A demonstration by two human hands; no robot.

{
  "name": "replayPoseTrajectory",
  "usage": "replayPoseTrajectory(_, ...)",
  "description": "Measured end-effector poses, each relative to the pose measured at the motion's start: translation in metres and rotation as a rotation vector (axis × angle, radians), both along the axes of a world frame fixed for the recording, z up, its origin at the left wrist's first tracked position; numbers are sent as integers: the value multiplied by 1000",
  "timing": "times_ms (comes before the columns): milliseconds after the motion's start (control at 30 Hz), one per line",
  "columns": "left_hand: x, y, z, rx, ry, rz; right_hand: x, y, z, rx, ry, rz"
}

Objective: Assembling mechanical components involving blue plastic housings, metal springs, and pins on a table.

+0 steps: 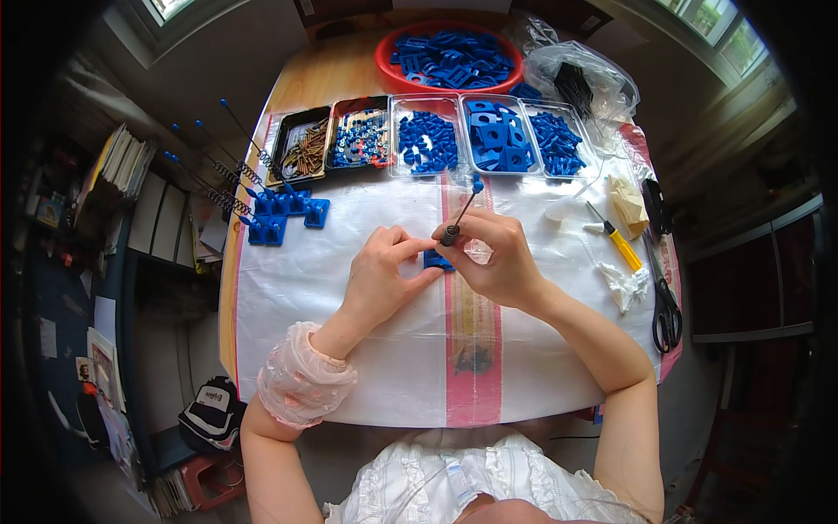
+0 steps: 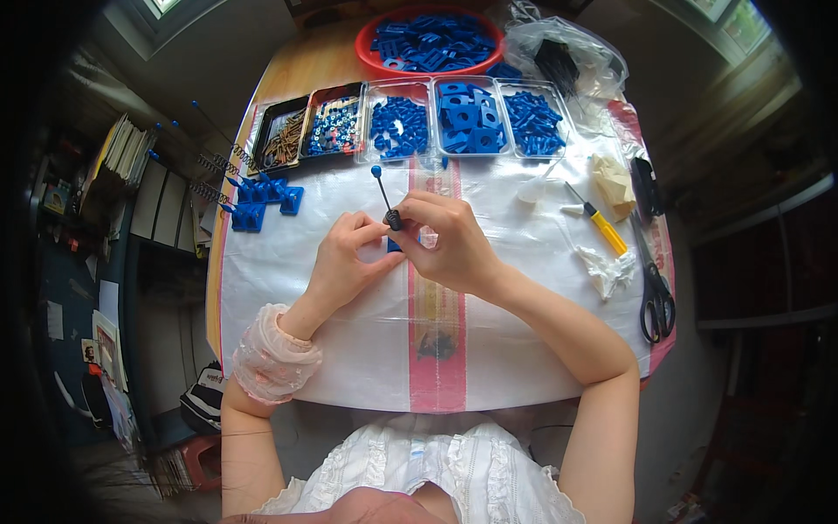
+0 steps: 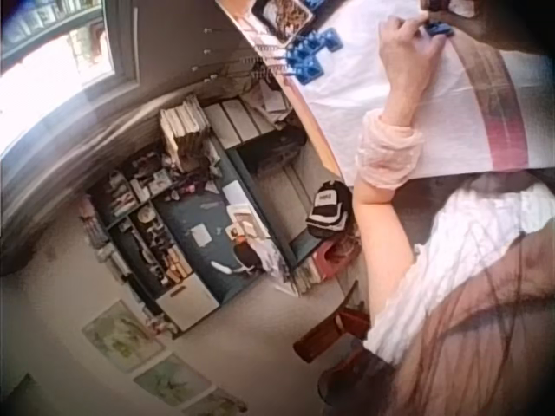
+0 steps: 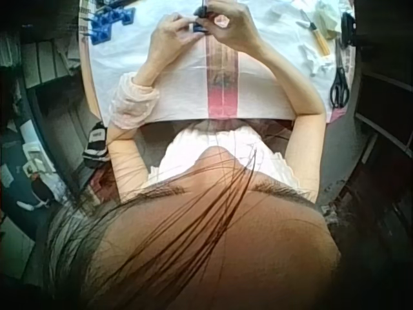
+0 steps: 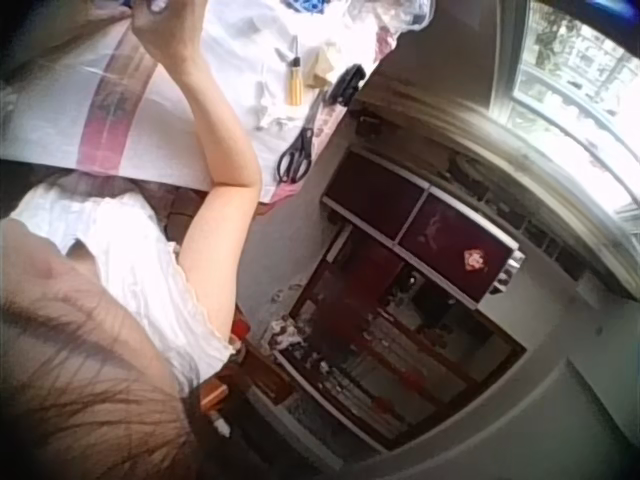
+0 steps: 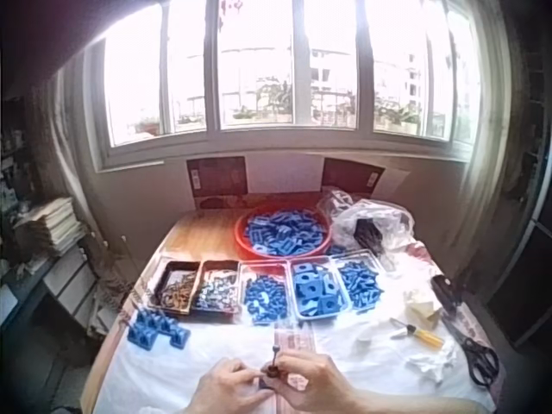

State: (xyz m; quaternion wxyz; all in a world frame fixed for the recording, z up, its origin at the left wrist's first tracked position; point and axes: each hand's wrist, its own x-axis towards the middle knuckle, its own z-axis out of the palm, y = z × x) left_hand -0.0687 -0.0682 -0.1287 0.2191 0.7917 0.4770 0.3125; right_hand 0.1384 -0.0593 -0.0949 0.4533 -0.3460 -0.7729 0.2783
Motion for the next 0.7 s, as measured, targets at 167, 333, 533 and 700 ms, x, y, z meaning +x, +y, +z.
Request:
replayPoseTrajectory(167,-1,0,-1,-3,1,0,0,0,0,-1,-4,0)
replayPoseTrajectory(333,-1,1,-2,5,3,-3,0,0,1,0,-11,-3)
replayPoseTrajectory(533,0,0,-2,13,-8,-4,-1,-1,0,4,1,0)
replayPoseTrajectory(700,-1,1,-1,1,-6,-5,-1,0,0,-7,2,1)
